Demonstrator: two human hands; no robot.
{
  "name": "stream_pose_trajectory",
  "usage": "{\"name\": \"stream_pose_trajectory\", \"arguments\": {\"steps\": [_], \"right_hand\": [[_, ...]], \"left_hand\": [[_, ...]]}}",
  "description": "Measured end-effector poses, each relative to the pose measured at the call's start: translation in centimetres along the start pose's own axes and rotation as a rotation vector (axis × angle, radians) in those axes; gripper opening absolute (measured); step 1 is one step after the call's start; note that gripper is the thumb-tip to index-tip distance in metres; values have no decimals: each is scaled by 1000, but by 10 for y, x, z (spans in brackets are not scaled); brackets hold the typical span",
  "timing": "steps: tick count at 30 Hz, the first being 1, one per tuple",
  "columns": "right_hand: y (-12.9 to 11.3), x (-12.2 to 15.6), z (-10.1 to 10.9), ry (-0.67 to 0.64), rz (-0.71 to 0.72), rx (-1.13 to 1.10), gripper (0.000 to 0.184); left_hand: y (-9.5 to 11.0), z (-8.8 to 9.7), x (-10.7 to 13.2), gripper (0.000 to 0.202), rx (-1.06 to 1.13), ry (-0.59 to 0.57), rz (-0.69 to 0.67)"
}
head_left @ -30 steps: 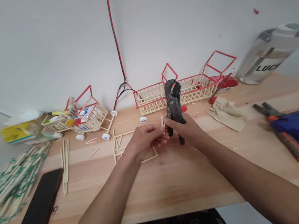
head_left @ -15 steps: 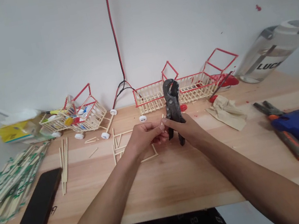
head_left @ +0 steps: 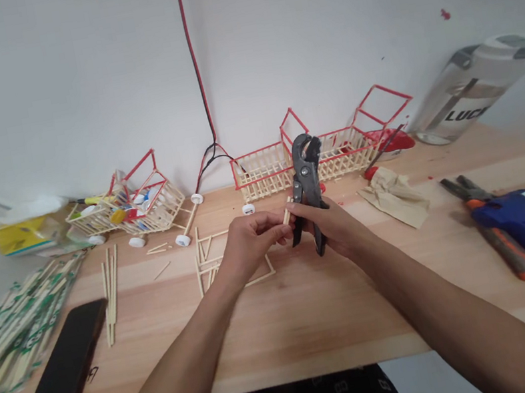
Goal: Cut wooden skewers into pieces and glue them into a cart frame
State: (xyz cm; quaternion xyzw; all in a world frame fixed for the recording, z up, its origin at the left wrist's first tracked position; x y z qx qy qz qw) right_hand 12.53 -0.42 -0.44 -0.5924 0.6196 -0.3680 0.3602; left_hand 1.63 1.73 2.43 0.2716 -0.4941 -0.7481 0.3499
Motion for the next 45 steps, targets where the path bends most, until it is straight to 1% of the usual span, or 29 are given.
{"name": "stream_pose_trajectory", "arguments": {"steps": [4,8,11,14,17,20,23,27,30,32,37,41,45], "right_hand": [[-4,0,2,19,32,45,28],[-8,2,5,81,50,211,31],[-12,4,6,122,68,361,32],[-16,4,4,118,101,457,32],[-17,5,1,88,113,468,32],[-20,6,-1,92,116,426,32],[-26,8,-4,93,150,386,30],[-27,8,-2,101,173,392,28],[-26,6,0,91,197,402,26],[-24,5,1,93,205,416,25],[-18,5,0,97,191,529,26],[-21,4,-1,84,165,595,30],[-25,6,-3,-10,34,711,44]], "left_hand": [[-1,0,0,9,-1,-15,18],[-5,-4,-1,18,-7,-53,52],[-11,-4,-2,23,26,-25,73],[-15,-4,-2,25,55,-10,86],[-16,-3,-1,27,49,-19,91],[-15,-2,-1,28,37,-40,90],[-16,-2,-2,27,18,-52,87],[-14,-3,-3,25,-13,-59,60],[-12,-4,-3,26,-9,-39,41],[-12,-4,-3,28,31,-11,40],[-15,-1,-2,28,110,51,69],[-16,0,-1,32,171,13,109],[-11,3,0,30,292,-46,114]]}}
Point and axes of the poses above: each hand's wrist, its own x-axis away from the middle knuckle, its own z-axis out of the back of the hand, y = z × x, the point moved 9 cm from there along -x, towards the middle knuckle, and after that the axes turned 14 degrees about -x, right-handed, at the moved point
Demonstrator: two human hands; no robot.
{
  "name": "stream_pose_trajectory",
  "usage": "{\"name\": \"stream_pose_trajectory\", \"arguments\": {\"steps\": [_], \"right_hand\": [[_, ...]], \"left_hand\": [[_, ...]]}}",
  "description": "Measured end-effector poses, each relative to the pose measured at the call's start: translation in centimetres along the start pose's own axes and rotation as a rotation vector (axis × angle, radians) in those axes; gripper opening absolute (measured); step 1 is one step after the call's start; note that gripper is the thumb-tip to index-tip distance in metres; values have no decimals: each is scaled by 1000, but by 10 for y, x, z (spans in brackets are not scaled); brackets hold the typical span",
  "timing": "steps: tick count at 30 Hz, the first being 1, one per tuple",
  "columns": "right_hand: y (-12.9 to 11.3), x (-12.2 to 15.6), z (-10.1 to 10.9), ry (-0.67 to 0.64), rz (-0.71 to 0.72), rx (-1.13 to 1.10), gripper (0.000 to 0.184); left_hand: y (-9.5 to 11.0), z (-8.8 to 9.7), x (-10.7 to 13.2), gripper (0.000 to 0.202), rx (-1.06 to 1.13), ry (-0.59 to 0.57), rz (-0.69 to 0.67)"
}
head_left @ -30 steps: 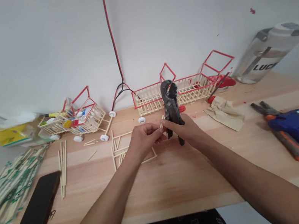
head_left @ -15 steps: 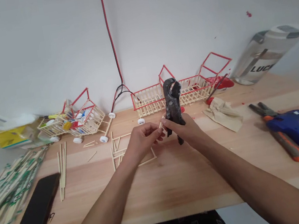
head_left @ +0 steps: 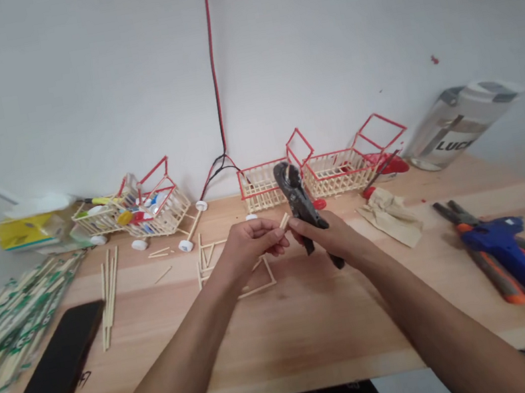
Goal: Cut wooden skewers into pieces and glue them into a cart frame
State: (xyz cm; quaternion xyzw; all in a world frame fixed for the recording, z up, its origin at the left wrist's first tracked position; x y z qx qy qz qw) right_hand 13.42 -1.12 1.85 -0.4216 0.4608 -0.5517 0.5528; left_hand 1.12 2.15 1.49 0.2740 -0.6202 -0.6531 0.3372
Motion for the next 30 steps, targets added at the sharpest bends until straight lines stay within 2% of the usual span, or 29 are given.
{"name": "stream_pose_trajectory", "arguments": {"steps": [5,9,14,19,26,30], "right_hand": [[-11,19,13,-121,-47,197,50],[-12,38,23,-202,-114,213,56],[-13,51,25,-289,-131,281,55],[-13,57,24,-298,-154,286,54],[-19,63,25,-234,-149,331,54],[-13,65,24,-233,-148,346,53]], "left_hand": [[7,1,2,25,123,-51,-23],[8,-4,4,25,146,-103,-22],[5,-13,6,24,161,-178,19],[3,-18,7,24,174,-187,53],[1,-21,9,27,156,-195,106],[0,-24,10,27,147,-213,118]]}}
Point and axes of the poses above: each hand's wrist, its own x-axis away from the middle knuckle, its own z-axis out of the back of the hand, y = z × x, the point moved 9 cm from there along -x, towards the middle knuckle, and after that the axes turned 14 degrees about -x, right-handed, at the moved point
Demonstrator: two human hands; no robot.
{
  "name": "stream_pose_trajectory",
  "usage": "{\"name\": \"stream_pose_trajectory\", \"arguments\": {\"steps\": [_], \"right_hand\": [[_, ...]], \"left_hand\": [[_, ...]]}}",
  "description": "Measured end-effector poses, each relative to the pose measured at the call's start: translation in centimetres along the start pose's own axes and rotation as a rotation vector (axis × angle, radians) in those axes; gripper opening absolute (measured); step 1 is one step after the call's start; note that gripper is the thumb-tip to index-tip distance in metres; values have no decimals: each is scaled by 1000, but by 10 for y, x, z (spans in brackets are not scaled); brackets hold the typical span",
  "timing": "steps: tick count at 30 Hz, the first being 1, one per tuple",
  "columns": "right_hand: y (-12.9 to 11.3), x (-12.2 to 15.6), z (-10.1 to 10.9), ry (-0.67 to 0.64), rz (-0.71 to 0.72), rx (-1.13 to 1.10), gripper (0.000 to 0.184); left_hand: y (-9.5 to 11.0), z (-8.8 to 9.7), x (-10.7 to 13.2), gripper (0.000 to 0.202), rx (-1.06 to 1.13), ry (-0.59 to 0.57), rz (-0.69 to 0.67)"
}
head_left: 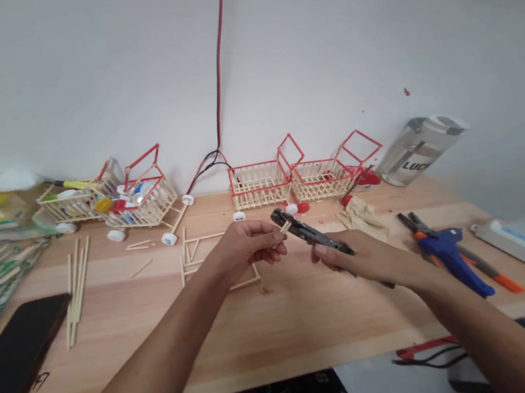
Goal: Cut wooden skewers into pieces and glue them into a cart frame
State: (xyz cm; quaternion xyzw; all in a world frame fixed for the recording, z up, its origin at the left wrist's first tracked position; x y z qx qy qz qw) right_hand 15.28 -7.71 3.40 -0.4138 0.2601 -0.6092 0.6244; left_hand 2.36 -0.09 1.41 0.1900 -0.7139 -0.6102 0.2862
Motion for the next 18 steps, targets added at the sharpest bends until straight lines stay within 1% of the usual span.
{"name": "stream_pose_trajectory", "arguments": {"steps": [5,9,13,18], "right_hand": [[10,-1,-2,-15,-19,-2,56],[8,0,-1,-25,-3,-55,57],[9,1,-2,-30,-3,-59,57],[13,1,-2,4,-17,-44,56]], "left_hand": [[-1,0,0,25,1,7,15],[-1,1,1,25,-6,8,12],[-1,-1,1,24,-4,-5,11],[-2,-1,1,24,3,-10,24]]}}
Point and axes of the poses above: each hand's wrist, its own x-axis away from the middle knuckle, its own z-axis out of the back of the hand, y = z × x, the point moved 9 cm from there along -x, towards the middle knuckle, and after that the axes turned 14 degrees about -x, right-handed, at the moved point
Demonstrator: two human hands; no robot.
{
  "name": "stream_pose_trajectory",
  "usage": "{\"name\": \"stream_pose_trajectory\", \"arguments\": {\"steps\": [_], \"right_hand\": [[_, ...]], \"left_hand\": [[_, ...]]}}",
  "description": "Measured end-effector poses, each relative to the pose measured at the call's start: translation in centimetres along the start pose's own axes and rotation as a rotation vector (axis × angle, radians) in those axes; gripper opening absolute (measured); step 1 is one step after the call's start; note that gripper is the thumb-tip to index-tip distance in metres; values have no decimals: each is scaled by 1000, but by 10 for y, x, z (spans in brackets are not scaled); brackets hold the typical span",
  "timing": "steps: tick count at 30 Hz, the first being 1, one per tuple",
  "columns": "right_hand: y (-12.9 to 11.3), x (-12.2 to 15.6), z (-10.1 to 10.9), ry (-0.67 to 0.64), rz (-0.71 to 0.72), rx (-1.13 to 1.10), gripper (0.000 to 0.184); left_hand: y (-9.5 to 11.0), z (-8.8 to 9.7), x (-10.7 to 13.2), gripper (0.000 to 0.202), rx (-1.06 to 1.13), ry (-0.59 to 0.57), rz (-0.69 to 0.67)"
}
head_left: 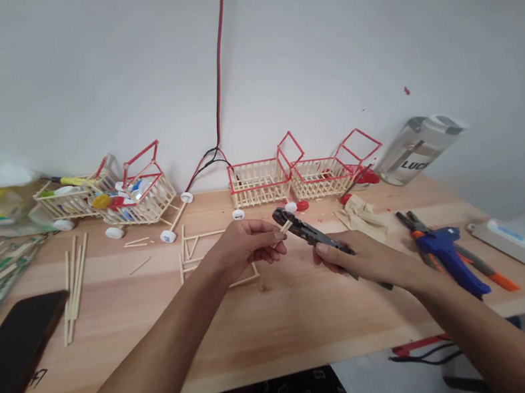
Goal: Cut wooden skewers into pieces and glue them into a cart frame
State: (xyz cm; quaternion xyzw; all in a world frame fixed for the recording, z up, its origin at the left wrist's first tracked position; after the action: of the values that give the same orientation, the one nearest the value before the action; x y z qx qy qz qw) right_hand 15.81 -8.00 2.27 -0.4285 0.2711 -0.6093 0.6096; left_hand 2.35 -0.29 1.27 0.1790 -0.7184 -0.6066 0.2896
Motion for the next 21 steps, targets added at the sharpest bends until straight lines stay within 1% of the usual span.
{"name": "stream_pose_trajectory", "arguments": {"steps": [7,11,14,21], "right_hand": [[-3,1,0,-12,26,-27,55],[0,1,-1,-16,14,-16,56],[2,2,-1,12,0,11,55],[-2,4,1,107,5,89,54]], "left_hand": [[-1,-1,-1,24,-12,-22,9],[-3,-2,-2,24,-13,-53,0],[-5,-2,-3,24,-14,-55,2],[-5,-1,-2,24,-35,-29,22]]}}
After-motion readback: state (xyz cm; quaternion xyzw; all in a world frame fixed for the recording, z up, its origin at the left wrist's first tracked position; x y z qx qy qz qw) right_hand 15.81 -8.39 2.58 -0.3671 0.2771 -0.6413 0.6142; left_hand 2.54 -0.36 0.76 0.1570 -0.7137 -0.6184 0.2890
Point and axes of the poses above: each hand's wrist, its own x-axis away from the middle knuckle, its own z-axis out of the back of the hand, y = z × x, the point moved 9 cm from there along -x, towards the middle knuckle, and after that the axes turned 14 degrees about -x, right-handed, at the moved point
